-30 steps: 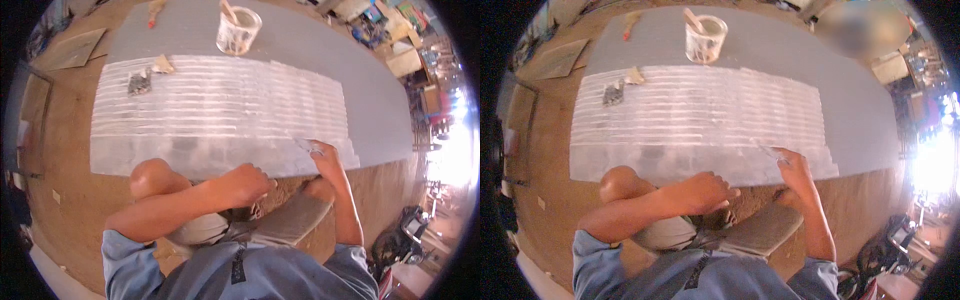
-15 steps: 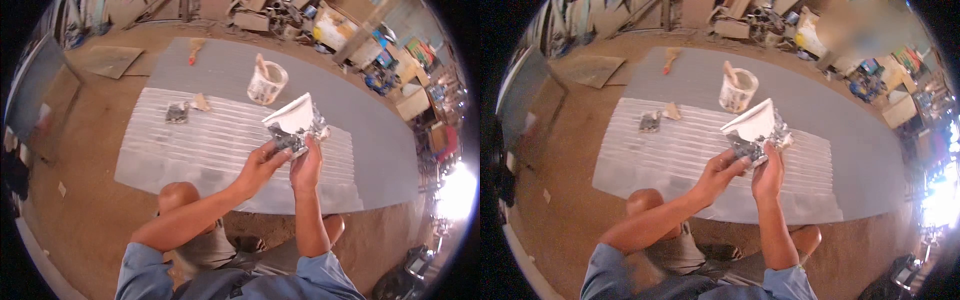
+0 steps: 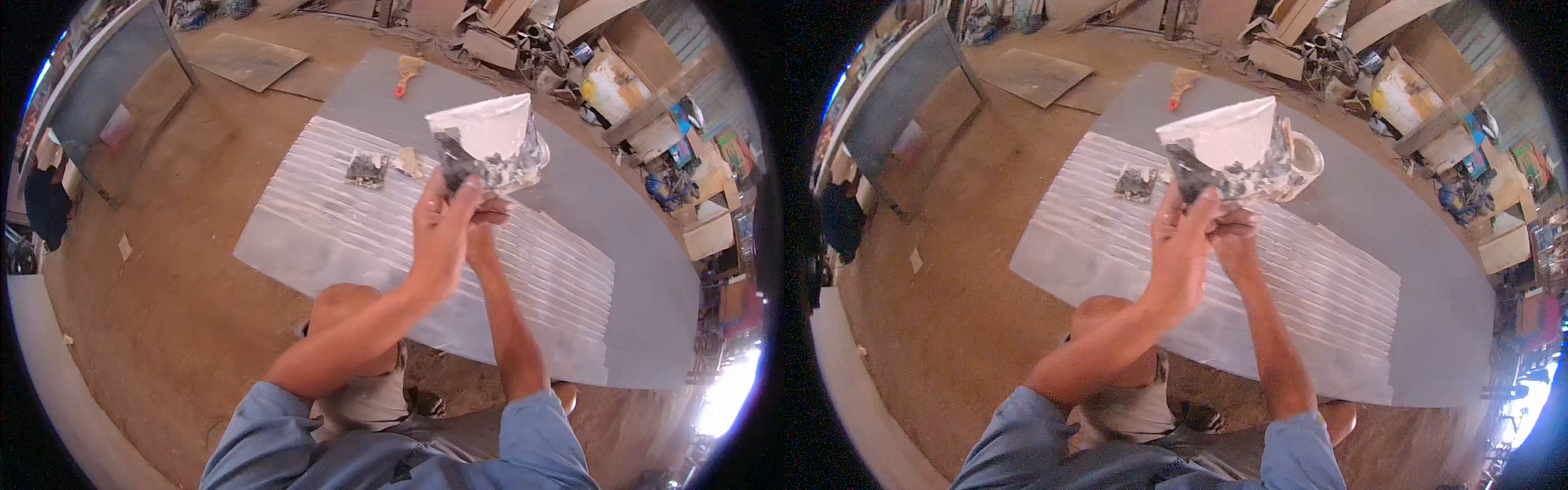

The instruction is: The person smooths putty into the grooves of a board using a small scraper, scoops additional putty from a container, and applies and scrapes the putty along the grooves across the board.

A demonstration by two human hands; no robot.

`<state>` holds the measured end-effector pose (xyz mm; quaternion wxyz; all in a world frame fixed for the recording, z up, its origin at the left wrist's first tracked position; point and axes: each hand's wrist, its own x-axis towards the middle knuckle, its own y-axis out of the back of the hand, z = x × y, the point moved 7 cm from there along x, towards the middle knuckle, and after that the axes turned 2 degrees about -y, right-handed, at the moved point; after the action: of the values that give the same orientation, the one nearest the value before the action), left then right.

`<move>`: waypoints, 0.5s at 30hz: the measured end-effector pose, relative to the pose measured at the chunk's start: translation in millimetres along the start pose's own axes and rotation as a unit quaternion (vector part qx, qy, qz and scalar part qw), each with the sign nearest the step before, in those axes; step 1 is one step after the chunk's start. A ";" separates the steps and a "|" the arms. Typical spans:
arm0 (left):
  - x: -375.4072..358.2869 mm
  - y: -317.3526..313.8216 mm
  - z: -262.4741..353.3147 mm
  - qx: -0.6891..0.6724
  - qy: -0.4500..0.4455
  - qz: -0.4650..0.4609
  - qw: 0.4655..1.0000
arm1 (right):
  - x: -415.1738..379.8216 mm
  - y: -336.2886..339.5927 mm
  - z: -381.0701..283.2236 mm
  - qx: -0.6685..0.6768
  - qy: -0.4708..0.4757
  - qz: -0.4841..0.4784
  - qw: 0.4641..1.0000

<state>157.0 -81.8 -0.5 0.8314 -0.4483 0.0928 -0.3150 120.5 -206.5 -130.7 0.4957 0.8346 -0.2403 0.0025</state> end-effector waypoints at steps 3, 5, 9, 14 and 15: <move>-1.3 1.7 -9.9 0.018 -0.002 0.007 1.000 | 44.2 -62.6 -34.7 0.152 0.061 0.068 0.984; -0.6 0.2 -18.5 -0.015 0.029 -0.007 0.999 | 81.4 -92.4 -66.2 0.016 0.101 -0.008 0.995; -0.9 10.6 -26.1 0.030 0.044 0.005 0.999 | 95.1 -104.5 -101.4 -0.124 0.116 0.028 0.985; 2.6 4.2 -10.1 0.011 0.011 -0.012 1.000 | 82.6 -94.9 -92.1 -0.144 0.119 -0.009 0.982; -0.4 5.1 -11.5 0.015 0.008 -0.007 1.000 | 85.8 -88.2 -85.3 -0.127 0.093 0.030 0.987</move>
<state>153.9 -87.4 -11.3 0.8349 -0.4338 0.0918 -0.3260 252.0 -135.3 -139.5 0.6175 0.7535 -0.2164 0.0647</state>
